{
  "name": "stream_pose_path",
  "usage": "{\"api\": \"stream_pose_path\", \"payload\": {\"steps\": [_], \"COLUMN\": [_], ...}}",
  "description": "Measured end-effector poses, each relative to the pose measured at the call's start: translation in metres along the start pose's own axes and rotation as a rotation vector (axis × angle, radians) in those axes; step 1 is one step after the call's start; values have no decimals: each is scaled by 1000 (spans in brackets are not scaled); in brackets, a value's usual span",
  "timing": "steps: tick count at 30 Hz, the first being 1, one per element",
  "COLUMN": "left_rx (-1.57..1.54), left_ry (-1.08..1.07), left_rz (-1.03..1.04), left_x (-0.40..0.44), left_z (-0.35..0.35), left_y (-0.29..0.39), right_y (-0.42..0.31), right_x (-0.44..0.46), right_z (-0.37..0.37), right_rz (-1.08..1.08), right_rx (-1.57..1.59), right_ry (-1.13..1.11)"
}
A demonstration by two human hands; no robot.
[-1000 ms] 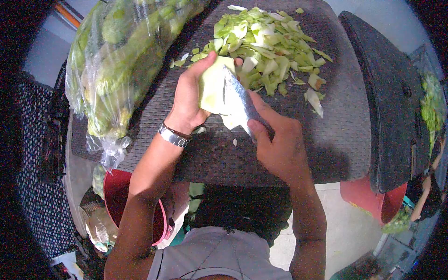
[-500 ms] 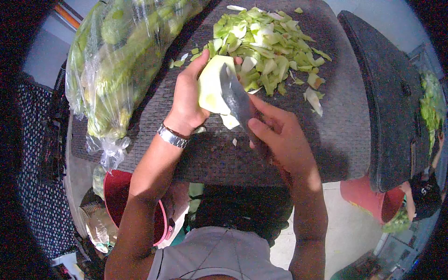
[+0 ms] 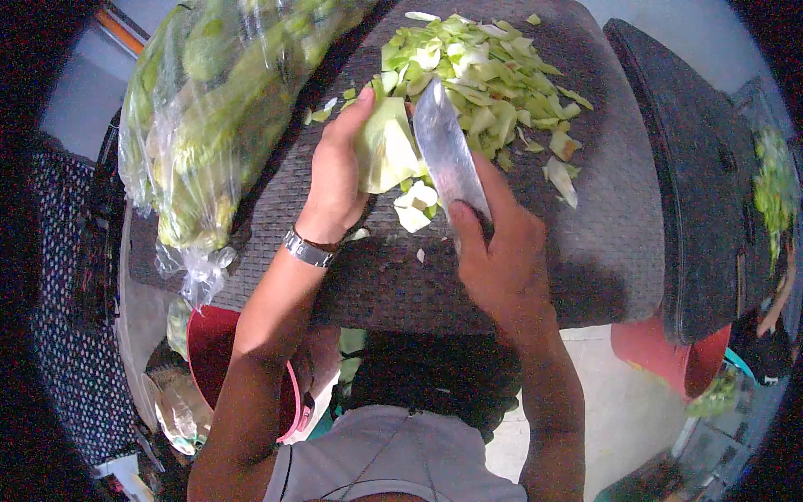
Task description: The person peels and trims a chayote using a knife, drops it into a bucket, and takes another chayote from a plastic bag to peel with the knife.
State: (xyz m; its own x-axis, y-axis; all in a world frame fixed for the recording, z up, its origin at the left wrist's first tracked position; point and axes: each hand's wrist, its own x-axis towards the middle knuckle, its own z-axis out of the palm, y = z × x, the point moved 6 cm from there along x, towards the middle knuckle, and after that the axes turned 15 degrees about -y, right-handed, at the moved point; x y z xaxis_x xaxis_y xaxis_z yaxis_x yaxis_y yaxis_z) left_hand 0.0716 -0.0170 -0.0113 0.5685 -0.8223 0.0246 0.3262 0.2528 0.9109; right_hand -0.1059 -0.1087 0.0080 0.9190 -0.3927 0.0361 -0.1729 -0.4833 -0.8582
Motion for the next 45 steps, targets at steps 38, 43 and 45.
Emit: {"api": "stream_pose_path", "payload": {"steps": [38, 43, 45], "left_rx": [-199, -202, -156], "left_ry": [211, 262, 259], "left_rz": [333, 346, 345], "left_x": [-7, -14, -15], "left_z": [-16, -11, -9], "left_y": [-7, -5, -10], "right_y": [-63, -64, -66], "right_x": [-31, -31, -29], "right_z": [45, 49, 49], "right_rz": [-161, -171, -98], "right_rx": [-597, -640, -594], "right_ry": [-287, -243, -246]}}
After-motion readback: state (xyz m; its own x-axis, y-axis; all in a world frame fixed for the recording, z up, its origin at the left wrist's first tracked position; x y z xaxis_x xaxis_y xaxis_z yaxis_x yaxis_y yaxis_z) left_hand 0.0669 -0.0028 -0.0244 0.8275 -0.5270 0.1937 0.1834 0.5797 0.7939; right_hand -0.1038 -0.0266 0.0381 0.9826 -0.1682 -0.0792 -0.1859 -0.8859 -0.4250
